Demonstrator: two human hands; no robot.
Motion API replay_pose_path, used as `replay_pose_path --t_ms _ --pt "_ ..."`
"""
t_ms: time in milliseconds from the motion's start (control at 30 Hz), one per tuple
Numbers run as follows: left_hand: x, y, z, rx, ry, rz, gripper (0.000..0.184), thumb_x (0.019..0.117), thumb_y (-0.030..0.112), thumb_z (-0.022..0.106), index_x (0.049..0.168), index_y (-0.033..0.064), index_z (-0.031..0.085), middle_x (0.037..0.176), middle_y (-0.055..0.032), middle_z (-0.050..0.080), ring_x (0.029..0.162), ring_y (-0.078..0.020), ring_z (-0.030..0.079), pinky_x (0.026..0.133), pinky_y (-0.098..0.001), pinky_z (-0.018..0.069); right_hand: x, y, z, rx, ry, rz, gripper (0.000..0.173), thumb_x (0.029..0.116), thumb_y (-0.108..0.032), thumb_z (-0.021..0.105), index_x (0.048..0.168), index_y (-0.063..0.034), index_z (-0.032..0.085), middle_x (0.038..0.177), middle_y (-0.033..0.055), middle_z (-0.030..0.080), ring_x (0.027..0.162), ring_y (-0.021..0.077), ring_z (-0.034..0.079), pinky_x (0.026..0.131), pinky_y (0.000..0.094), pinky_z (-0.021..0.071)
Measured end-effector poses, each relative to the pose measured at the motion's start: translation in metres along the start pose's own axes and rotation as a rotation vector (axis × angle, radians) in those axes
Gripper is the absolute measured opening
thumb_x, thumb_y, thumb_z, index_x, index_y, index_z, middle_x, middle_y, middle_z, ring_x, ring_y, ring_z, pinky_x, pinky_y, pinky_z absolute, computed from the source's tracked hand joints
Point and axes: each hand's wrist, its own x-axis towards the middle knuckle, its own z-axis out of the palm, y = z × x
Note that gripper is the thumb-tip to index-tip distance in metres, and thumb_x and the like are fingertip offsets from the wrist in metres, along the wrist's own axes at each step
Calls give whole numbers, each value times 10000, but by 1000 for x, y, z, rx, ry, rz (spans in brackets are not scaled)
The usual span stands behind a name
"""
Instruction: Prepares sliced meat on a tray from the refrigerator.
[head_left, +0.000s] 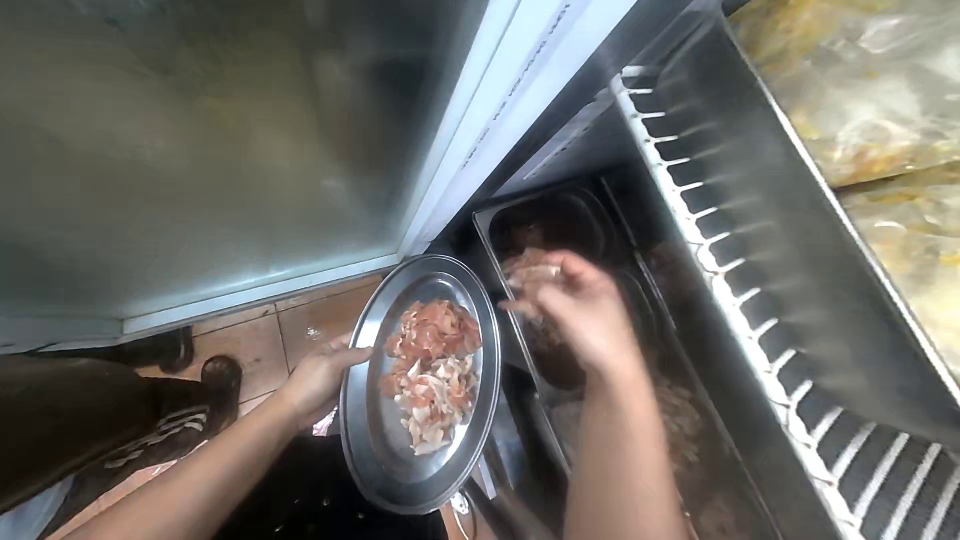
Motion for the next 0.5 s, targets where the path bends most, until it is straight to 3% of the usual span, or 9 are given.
replay_pose_path --t_ms 67,133,167,233,300,367,500 --pt "0 1 0 -7 -6 -4 287 1051 132 526 1286 13 639 1076 -243 723 948 -312 735 861 -479 617 -29 10 21 26 -67 -38 269 886 -26 714 1149 -85 712 972 123 753 722 276 727 634 443 653" --pt "-1 2 -1 -3 -11 -7 293 1051 135 525 1298 20 633 1086 -245 720 954 -317 733 863 -483 616 -42 37 48 -153 -91 -74 266 886 -96 752 1145 -154 736 1001 46 746 728 190 716 625 374 644" --pt "-2 2 -2 -1 -12 -9 296 1051 136 525 1303 20 630 1086 -247 720 955 -319 734 862 -485 616 -43 53 61 -329 -85 -75 254 882 -181 762 1135 -200 749 1063 -2 706 782 131 685 664 343 622" --pt "-2 2 -3 7 -20 -7 302 1055 142 521 1310 24 628 1084 -245 720 952 -314 733 864 -482 614 -42 72 77 -561 -98 -47 293 876 -304 781 1165 -260 759 1206 -24 656 933 103 671 784 374 618" --pt "-4 0 -8 1 -20 -3 304 1056 145 526 1319 27 624 1090 -242 720 955 -311 734 869 -482 615 -44 68 79 -610 -101 -55 403 866 -344 799 1261 -301 730 1322 -42 624 1076 99 658 877 391 615" --pt "-7 -4 -15 -15 -20 5 314 1047 145 543 1327 26 619 1103 -242 718 976 -316 729 888 -489 608 -52 58 73 -620 -31 -102 404 876 -350 789 1273 -304 728 1378 -59 624 1146 107 649 912 405 603" --pt "-15 -8 -28 -31 -34 43 323 1030 150 576 1318 13 625 1118 -233 720 1007 -319 723 921 -498 597 -77 59 62 -614 37 -118 164 907 -348 737 1061 -305 773 1035 -149 724 839 10 696 730 285 639"
